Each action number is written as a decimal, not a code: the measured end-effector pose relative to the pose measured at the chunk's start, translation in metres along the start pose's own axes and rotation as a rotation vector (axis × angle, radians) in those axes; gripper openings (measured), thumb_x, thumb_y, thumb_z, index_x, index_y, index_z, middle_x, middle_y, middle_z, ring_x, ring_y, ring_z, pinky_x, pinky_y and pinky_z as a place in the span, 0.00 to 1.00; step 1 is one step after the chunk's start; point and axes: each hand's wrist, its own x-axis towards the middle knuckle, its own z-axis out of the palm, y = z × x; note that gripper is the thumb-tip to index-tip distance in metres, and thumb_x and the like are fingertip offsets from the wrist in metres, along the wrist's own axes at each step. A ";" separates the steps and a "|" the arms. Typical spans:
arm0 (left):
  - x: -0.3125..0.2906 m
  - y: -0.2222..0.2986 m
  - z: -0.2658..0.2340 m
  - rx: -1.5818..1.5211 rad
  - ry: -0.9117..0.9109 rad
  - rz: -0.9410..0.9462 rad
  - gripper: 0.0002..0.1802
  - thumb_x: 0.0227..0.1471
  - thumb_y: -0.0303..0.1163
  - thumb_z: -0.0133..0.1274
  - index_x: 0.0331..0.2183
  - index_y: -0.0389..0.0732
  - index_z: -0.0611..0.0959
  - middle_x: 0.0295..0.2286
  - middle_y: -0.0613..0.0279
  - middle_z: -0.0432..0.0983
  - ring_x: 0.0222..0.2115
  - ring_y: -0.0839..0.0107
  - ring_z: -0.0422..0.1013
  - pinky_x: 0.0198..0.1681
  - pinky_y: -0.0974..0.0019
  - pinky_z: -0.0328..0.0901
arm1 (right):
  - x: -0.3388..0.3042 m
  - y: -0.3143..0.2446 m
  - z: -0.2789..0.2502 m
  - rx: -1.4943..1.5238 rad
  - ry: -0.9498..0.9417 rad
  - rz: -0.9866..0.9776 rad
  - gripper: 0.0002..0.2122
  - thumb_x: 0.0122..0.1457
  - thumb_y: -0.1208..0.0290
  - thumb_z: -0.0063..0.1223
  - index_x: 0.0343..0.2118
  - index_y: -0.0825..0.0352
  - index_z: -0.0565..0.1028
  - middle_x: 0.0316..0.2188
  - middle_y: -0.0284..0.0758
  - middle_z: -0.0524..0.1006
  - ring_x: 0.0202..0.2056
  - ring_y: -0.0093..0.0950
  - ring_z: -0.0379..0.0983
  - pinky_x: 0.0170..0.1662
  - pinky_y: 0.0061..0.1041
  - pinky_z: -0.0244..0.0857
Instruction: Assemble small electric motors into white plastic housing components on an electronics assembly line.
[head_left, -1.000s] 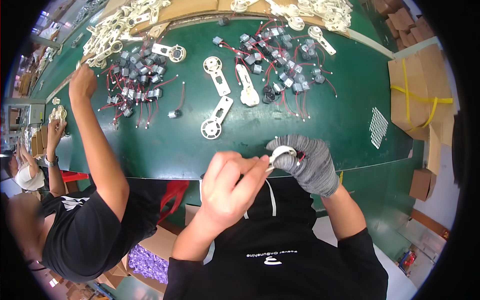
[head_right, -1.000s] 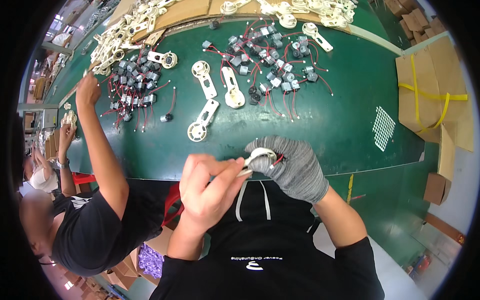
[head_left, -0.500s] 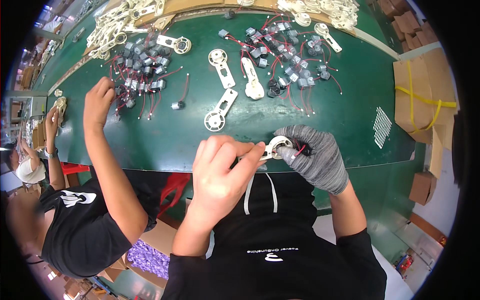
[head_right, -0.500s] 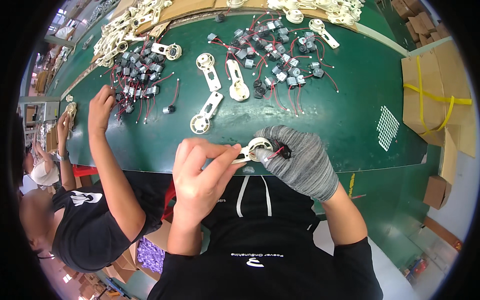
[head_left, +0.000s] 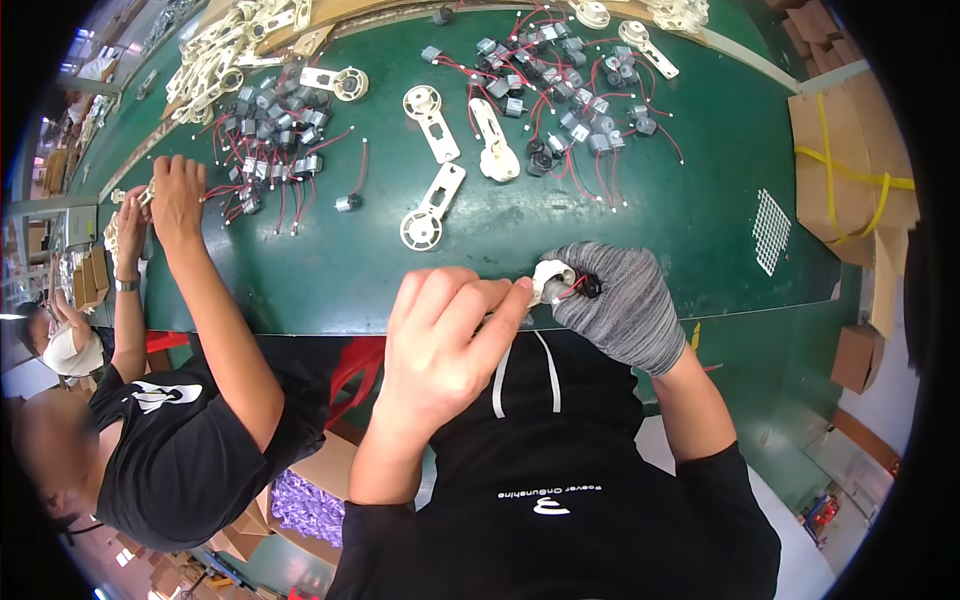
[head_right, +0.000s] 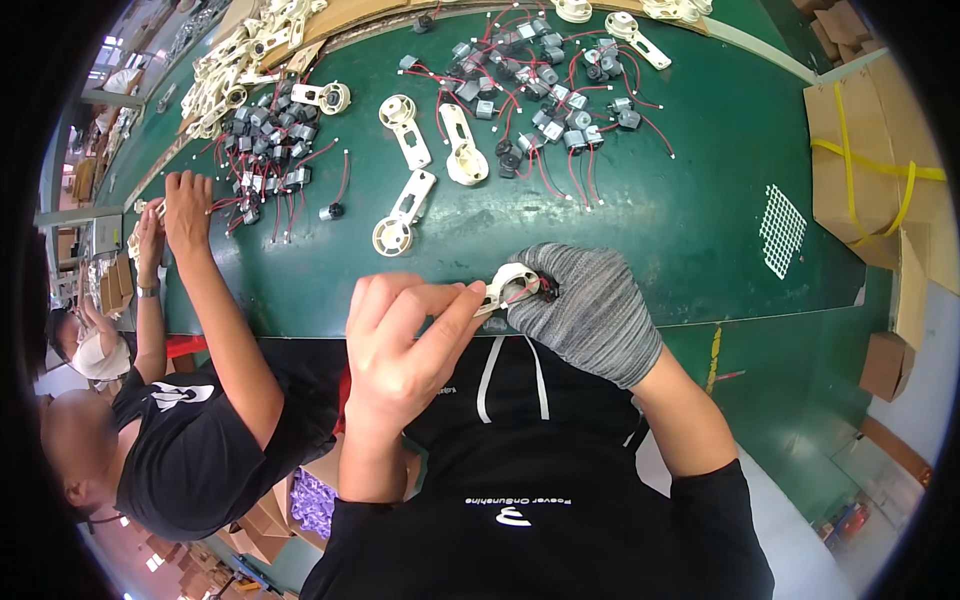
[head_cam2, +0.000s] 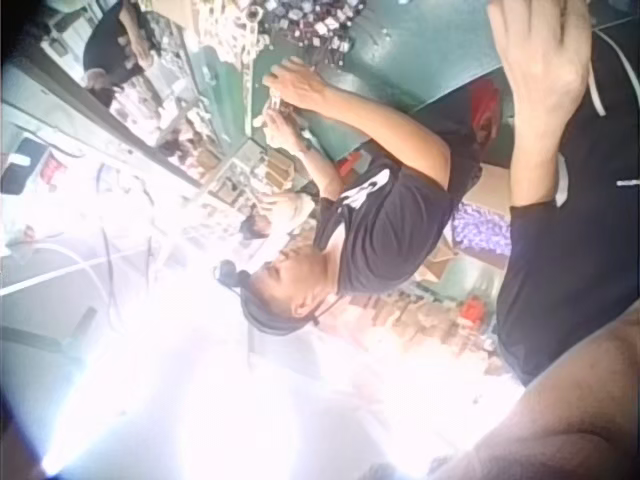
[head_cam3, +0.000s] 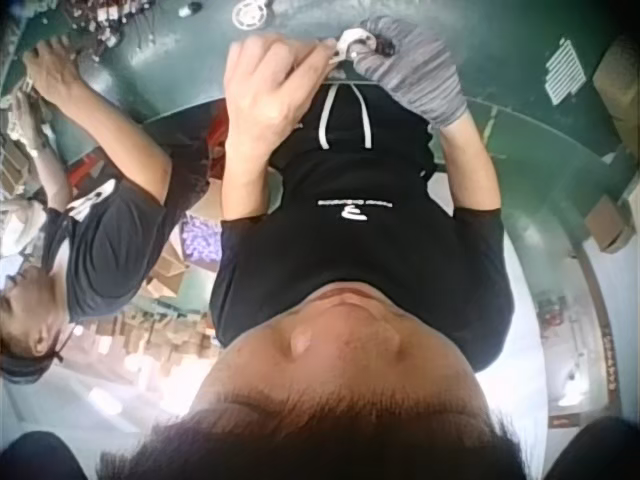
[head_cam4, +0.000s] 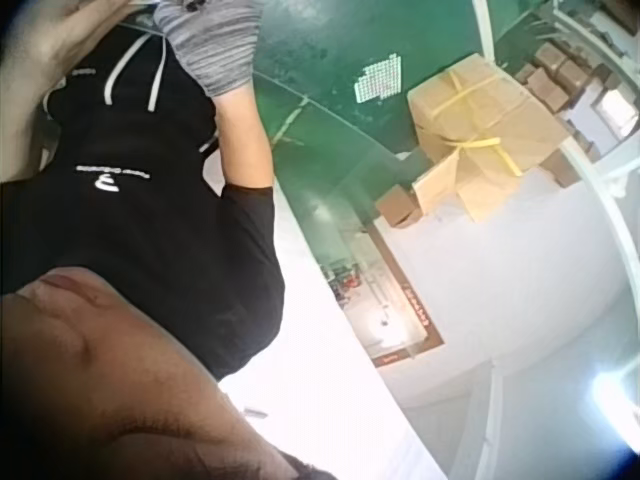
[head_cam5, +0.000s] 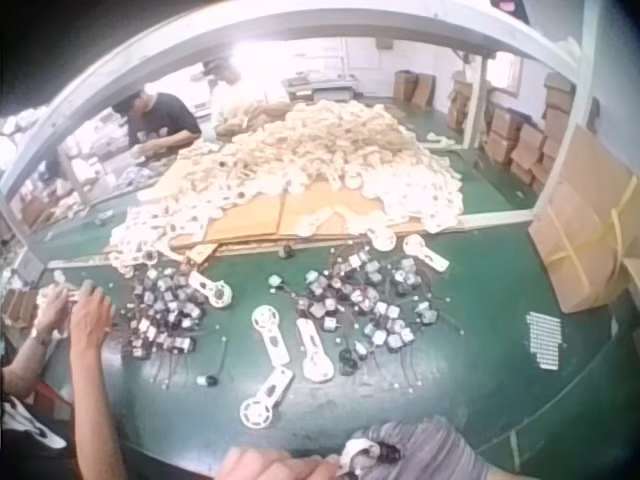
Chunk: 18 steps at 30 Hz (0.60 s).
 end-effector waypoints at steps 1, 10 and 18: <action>0.000 0.001 0.000 -0.007 -0.011 0.001 0.18 0.38 0.25 0.67 0.38 0.38 0.90 0.34 0.68 0.79 0.35 0.67 0.74 0.37 0.62 0.67 | -0.001 -0.001 0.000 -0.046 0.002 0.012 0.12 0.56 0.67 0.67 0.40 0.68 0.84 0.28 0.41 0.82 0.26 0.35 0.79 0.33 0.31 0.74; 0.006 0.000 0.002 -0.160 -0.041 -0.174 0.21 0.33 0.23 0.74 0.37 0.41 0.91 0.29 0.68 0.79 0.30 0.64 0.71 0.34 0.60 0.65 | -0.006 0.011 -0.005 -0.006 0.034 -0.101 0.14 0.60 0.65 0.66 0.41 0.71 0.82 0.31 0.44 0.83 0.31 0.44 0.82 0.36 0.36 0.76; 0.010 0.010 0.004 -0.188 -0.097 -0.101 0.20 0.36 0.24 0.73 0.38 0.39 0.90 0.29 0.67 0.77 0.32 0.64 0.73 0.35 0.60 0.67 | -0.008 0.015 -0.008 -0.052 0.007 -0.060 0.09 0.56 0.68 0.65 0.39 0.65 0.83 0.27 0.43 0.81 0.27 0.44 0.79 0.32 0.37 0.73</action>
